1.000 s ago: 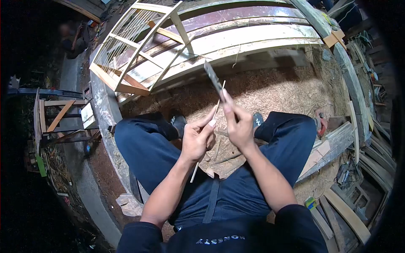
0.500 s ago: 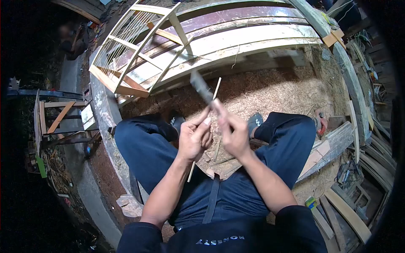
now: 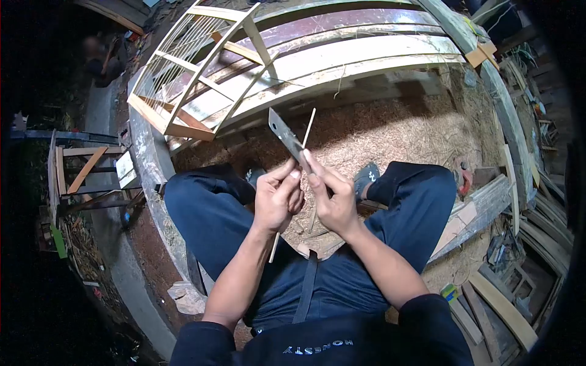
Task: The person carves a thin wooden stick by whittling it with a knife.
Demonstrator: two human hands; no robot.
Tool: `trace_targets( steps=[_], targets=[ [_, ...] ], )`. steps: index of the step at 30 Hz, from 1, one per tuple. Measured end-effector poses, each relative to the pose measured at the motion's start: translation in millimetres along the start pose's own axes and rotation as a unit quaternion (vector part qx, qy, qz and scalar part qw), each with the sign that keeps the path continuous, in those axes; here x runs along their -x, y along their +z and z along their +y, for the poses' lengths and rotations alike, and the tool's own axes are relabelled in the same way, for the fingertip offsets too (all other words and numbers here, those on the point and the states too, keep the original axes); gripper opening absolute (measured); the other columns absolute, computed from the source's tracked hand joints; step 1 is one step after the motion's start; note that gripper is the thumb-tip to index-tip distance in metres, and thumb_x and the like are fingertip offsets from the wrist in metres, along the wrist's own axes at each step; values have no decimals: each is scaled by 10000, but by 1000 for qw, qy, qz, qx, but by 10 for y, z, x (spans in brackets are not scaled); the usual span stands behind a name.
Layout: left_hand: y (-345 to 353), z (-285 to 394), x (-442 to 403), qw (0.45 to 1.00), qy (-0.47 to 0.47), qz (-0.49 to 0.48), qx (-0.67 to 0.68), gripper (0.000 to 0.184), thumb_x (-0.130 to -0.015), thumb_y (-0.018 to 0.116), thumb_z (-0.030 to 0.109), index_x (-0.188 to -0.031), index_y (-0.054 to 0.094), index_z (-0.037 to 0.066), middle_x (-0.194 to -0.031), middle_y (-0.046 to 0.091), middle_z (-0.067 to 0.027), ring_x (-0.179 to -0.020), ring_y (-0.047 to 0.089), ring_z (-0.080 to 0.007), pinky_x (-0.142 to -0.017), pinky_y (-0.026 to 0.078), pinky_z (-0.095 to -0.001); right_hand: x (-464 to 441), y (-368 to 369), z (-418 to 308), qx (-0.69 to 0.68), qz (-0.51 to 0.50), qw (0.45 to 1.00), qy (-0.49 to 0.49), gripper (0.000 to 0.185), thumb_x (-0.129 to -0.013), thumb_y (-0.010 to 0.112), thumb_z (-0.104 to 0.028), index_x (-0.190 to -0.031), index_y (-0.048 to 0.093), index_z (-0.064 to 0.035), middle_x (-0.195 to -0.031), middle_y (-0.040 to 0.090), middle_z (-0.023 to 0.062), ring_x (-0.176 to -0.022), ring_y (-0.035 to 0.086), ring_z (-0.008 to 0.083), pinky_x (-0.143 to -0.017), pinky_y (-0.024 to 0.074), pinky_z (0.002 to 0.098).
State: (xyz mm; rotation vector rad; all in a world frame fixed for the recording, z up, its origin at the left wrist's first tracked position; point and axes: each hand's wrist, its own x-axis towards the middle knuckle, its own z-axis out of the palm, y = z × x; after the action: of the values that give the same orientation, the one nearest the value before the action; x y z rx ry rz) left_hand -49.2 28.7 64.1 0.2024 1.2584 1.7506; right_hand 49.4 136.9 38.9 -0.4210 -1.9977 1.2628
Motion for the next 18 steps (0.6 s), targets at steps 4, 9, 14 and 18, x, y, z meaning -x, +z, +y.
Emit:
trace_targets(
  steps=[4, 9, 14, 18],
  targets=[
    [64, -82, 59, 999, -18, -15, -34, 401, -1038, 542, 102, -1428, 533, 9, -563, 414, 68, -420, 331, -32, -414, 289, -237, -149, -76, 150, -7, 32, 993, 110, 377, -1023, 531, -156, -1372, 601, -32, -866, 707, 212, -741, 693, 261, -682, 520, 372],
    [16, 33, 13, 999, -28, 24, -36, 422, -1016, 576, 103, -1426, 536, 11, -560, 399, 78, -432, 332, -28, -420, 277, -228, -53, -26, 59, -17, -22, 998, 63, 398, -1031, 525, -168, -1384, 572, 10, -1068, 723, 231, -891, 718, 253, -768, 549, 366],
    [99, -14, 72, 998, -36, -18, -44, 416, -1014, 564, 86, -1423, 542, 14, -557, 394, 81, -434, 328, -30, -427, 276, -224, -426, -311, 365, -121, 85, 953, 266, 456, -1044, 561, -343, -1378, 590, -34, -830, 671, 73, -599, 600, 92, -522, 487, 226],
    [20, -99, 36, 997, -26, -28, -72, 411, -1008, 575, 83, -1412, 552, 7, -570, 440, 64, -437, 336, -32, -435, 276, -227, -437, -450, 359, -361, 42, 885, 290, 486, -991, 642, -396, -1336, 555, -64, -788, 598, 24, -441, 465, 44, -386, 381, 204]
  ],
)
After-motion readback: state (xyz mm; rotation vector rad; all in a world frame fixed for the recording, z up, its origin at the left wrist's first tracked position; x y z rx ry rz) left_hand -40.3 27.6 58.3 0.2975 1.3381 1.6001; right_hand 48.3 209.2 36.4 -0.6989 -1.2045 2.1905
